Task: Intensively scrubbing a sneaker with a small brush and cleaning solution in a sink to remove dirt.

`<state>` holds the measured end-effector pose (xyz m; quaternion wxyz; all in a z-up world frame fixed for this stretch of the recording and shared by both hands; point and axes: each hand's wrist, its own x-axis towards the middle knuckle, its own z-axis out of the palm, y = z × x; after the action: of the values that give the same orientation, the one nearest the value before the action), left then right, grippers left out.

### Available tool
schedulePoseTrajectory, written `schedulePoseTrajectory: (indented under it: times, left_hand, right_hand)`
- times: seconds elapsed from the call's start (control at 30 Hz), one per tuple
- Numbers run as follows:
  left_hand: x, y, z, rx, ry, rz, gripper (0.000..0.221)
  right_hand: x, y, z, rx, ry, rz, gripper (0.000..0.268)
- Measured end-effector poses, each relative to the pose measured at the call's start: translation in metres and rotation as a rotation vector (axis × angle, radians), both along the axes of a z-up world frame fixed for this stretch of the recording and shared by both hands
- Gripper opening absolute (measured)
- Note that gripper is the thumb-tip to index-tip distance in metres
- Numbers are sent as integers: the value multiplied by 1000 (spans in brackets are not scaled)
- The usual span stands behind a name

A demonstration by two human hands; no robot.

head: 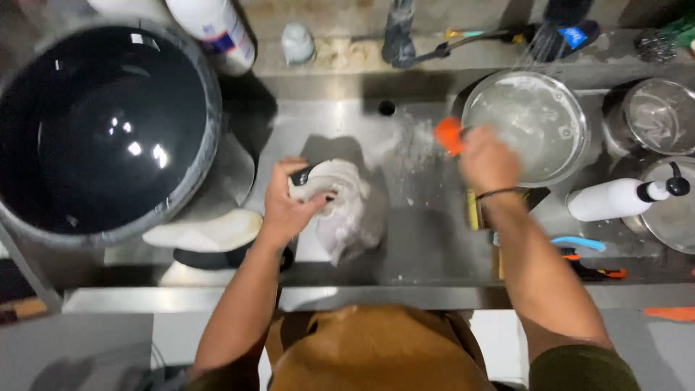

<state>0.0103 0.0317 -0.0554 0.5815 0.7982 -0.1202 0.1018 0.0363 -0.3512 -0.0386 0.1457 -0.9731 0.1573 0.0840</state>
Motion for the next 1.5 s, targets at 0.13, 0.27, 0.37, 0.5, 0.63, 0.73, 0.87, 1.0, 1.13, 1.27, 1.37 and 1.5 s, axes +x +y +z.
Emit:
schedulePoseTrajectory:
  times: [0.13,0.27,0.37,0.5,0.63,0.73,0.87,1.0,1.13,1.27,1.37,1.5]
  left_hand:
    - [-3,-24,24,-121,-62,-54,58]
    - [-14,-23,61,196,-6,-101,47]
    - [-20,-20,75,323,-9,-95,48]
    - [-33,-25,63,287,-12,-63,58]
    - [-37,-28,47,381,-25,-48,58]
    - [-41,-27,35,441,-80,-46,52]
    - [-58,-22,37,484,-73,-50,50]
    - [-59,-22,37,507,-75,-26,53]
    - [-53,-23,26,594,-99,-17,47]
    - [-55,-18,33,526,-74,-12,51]
    - [-51,-22,34,509,-61,-5,52]
    - [-52,-26,48,595,-70,-13,53]
  right_hand:
    - [23,-92,-30,-129,-116,-109,46]
    - [36,-119,-42,-389,268,-65,33]
    - [29,-100,-21,-398,-70,145,20]
    - [17,-20,-10,317,-309,207,29]
    - [-2,87,10,321,-331,169,37]
    - [-13,134,12,569,-716,407,54]
    - [11,90,-69,-49,-972,720,36]
    - [14,77,-66,-197,-893,699,32]
    - [-9,134,-27,271,-899,619,47]
    - [25,85,-68,54,-899,596,48]
    - [21,95,-56,-36,-960,613,50]
    - [-3,141,-27,247,-1073,766,52]
